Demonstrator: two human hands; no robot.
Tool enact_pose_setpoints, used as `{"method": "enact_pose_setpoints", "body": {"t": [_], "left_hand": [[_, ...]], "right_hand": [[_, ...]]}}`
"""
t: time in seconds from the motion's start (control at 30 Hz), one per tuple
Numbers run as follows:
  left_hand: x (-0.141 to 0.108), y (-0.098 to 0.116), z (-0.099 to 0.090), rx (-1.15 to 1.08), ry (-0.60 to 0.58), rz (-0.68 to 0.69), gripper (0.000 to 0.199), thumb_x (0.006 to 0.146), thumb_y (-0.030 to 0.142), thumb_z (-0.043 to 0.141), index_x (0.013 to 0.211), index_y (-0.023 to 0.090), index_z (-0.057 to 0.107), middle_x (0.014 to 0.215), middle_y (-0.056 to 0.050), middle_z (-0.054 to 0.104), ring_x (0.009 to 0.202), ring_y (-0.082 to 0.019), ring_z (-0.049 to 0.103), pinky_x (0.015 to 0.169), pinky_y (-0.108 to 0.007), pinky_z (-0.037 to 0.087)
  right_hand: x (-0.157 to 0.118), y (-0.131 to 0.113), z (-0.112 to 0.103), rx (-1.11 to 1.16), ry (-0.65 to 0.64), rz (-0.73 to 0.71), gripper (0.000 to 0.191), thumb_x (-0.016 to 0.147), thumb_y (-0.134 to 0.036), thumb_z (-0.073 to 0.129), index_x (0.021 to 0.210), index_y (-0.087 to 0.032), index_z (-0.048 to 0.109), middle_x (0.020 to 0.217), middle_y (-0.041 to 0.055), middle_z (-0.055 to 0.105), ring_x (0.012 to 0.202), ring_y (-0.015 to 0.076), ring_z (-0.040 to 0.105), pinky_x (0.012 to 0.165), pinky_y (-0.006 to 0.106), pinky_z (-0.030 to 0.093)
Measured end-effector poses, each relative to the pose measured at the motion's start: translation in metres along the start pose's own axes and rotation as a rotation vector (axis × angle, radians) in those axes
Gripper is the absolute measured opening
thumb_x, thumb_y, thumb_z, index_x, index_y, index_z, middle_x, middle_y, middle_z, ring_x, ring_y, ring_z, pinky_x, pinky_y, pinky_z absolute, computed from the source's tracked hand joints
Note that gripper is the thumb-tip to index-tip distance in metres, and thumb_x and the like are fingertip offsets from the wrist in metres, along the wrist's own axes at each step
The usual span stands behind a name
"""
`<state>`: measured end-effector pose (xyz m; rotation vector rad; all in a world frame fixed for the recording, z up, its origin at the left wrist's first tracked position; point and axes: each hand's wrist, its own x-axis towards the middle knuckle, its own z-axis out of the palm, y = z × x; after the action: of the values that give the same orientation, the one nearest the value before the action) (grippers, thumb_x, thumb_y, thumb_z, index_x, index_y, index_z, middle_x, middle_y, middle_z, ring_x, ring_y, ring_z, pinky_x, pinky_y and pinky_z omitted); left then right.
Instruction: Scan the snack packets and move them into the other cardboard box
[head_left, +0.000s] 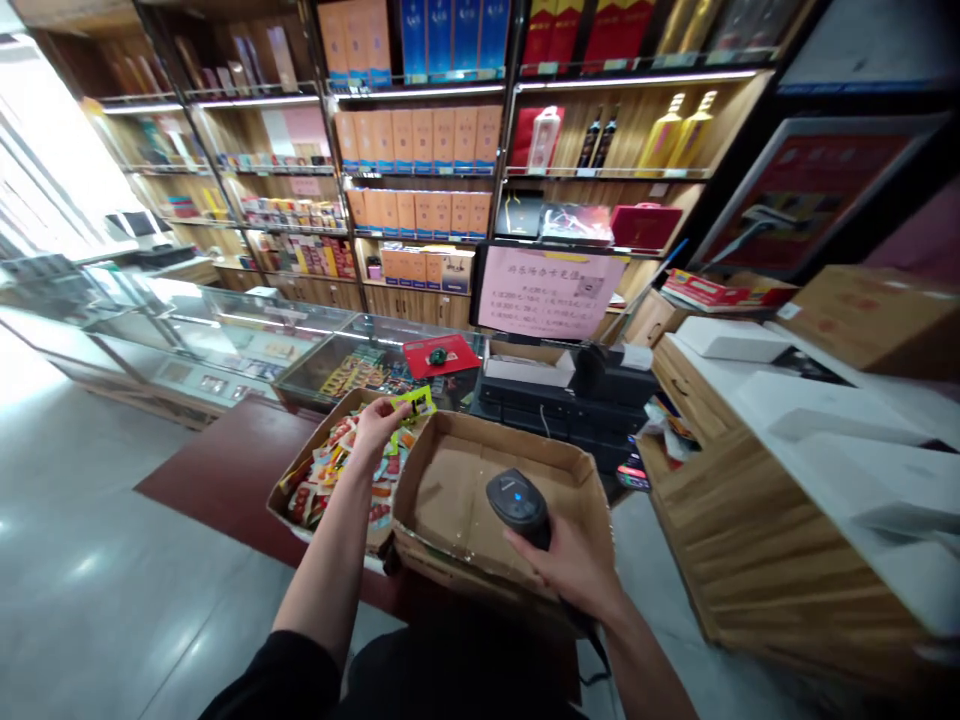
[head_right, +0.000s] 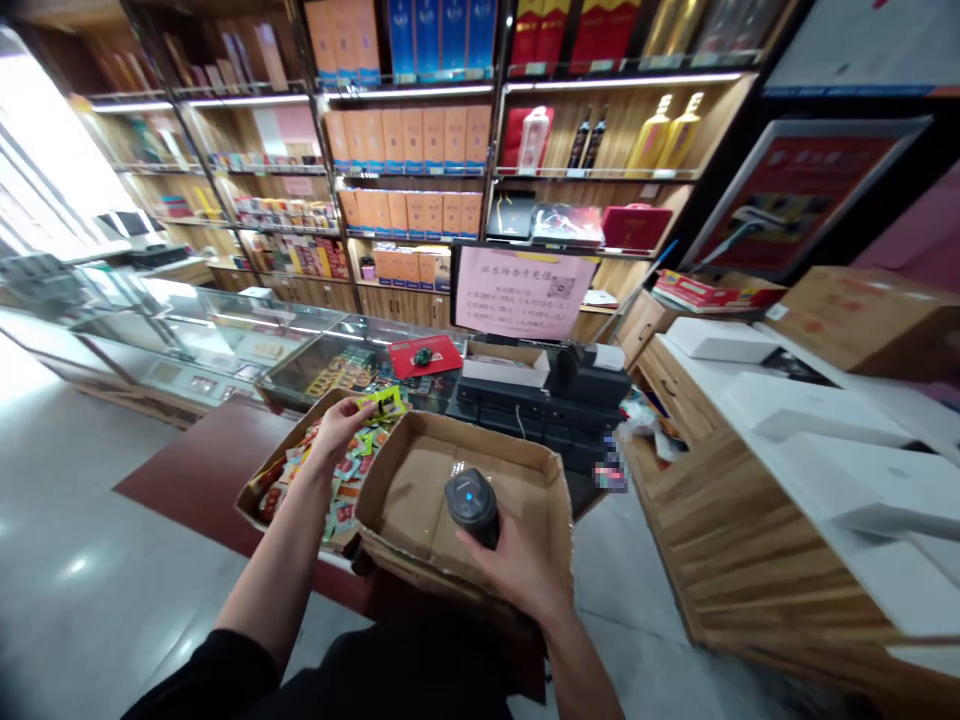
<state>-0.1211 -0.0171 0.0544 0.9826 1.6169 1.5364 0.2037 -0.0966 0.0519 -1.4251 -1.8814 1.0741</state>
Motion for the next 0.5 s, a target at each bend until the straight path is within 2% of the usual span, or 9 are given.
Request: {"method": "enact_pose_setpoints", "body": {"t": [0.1,0.13,0.17,0.23,0.27,0.3,0.4,0.47,0.5], "left_hand": [[-0.018,0.016,-0.027,0.275,0.152,0.197,0.055,0.057,0.048,0.087,0.099,0.016,0.071,0.105,-0.013,0.070,0.110,-0.030,0.060,0.089,-0.033,0.048],[-0.030,0.020,-0.028,0.323,0.099,0.197,0.054,0.059,0.048,0.086,0.101,0.016,0.072,0.106,-0.014,0.070,0.109,-0.030,0.060,0.090,-0.034,0.048],[-0.043,0.021,-0.023,0.333,-0.017,0.165,0.050,0.065,0.051,0.082,0.100,0.016,0.073,0.101,-0.013,0.071,0.102,-0.029,0.063,0.088,-0.035,0.049],[-0.070,0.017,-0.006,0.247,-0.404,0.079,0.050,0.076,0.055,0.072,0.107,0.016,0.073,0.097,-0.012,0.072,0.093,-0.026,0.066,0.085,-0.035,0.051],[-0.082,0.013,0.004,0.162,-0.534,0.035,0.056,0.077,0.055,0.072,0.117,0.016,0.070,0.101,-0.012,0.073,0.093,-0.026,0.066,0.085,-0.035,0.052],[-0.091,0.008,0.015,0.077,-0.579,-0.004,0.065,0.076,0.054,0.073,0.128,0.017,0.064,0.108,-0.012,0.072,0.099,-0.026,0.066,0.088,-0.035,0.052],[-0.103,-0.007,0.037,-0.081,-0.495,-0.134,0.072,0.075,0.052,0.076,0.136,0.016,0.057,0.124,-0.014,0.066,0.112,-0.027,0.063,0.094,-0.034,0.050],[-0.103,-0.012,0.041,-0.136,-0.464,-0.177,0.073,0.073,0.050,0.079,0.134,0.017,0.058,0.126,-0.014,0.066,0.113,-0.028,0.063,0.093,-0.033,0.052],[-0.102,-0.013,0.039,-0.158,-0.467,-0.183,0.073,0.072,0.050,0.080,0.133,0.018,0.058,0.125,-0.014,0.066,0.111,-0.028,0.064,0.091,-0.033,0.053]], "right_hand": [[0.009,-0.019,0.016,-0.026,-0.025,-0.005,0.043,0.080,-0.046,0.066,0.114,-0.021,0.065,0.112,0.0104,0.074,0.108,0.0315,0.068,0.093,0.044,0.054],[0.012,-0.028,0.023,-0.041,-0.018,0.008,0.042,0.081,-0.046,0.064,0.115,-0.021,0.064,0.113,0.0112,0.073,0.109,0.0319,0.067,0.093,0.044,0.054],[0.013,-0.036,0.030,-0.056,-0.008,0.020,0.043,0.082,-0.046,0.063,0.116,-0.021,0.062,0.113,0.0120,0.072,0.109,0.0321,0.067,0.093,0.044,0.053],[0.013,-0.052,0.048,-0.078,0.013,0.019,0.046,0.083,-0.045,0.060,0.122,-0.020,0.057,0.116,0.0133,0.070,0.110,0.0322,0.066,0.093,0.045,0.053],[0.012,-0.057,0.057,-0.089,0.024,0.000,0.048,0.084,-0.042,0.059,0.126,-0.019,0.054,0.119,0.0140,0.068,0.112,0.0320,0.065,0.094,0.045,0.053],[0.010,-0.061,0.067,-0.102,0.030,-0.031,0.051,0.084,-0.038,0.057,0.131,-0.018,0.050,0.125,0.0149,0.065,0.116,0.0314,0.063,0.096,0.045,0.052],[0.004,-0.061,0.083,-0.171,0.016,-0.130,0.064,0.082,-0.027,0.056,0.143,-0.017,0.038,0.142,0.0171,0.052,0.130,0.0292,0.053,0.106,0.044,0.046],[0.004,-0.061,0.074,-0.238,-0.021,-0.178,0.071,0.081,-0.031,0.062,0.145,-0.018,0.038,0.150,0.0179,0.044,0.136,0.0317,0.048,0.110,0.047,0.044],[0.005,-0.064,0.061,-0.278,-0.022,-0.206,0.072,0.080,-0.035,0.067,0.144,-0.018,0.041,0.153,0.0185,0.040,0.137,0.0343,0.046,0.111,0.050,0.043]]}}
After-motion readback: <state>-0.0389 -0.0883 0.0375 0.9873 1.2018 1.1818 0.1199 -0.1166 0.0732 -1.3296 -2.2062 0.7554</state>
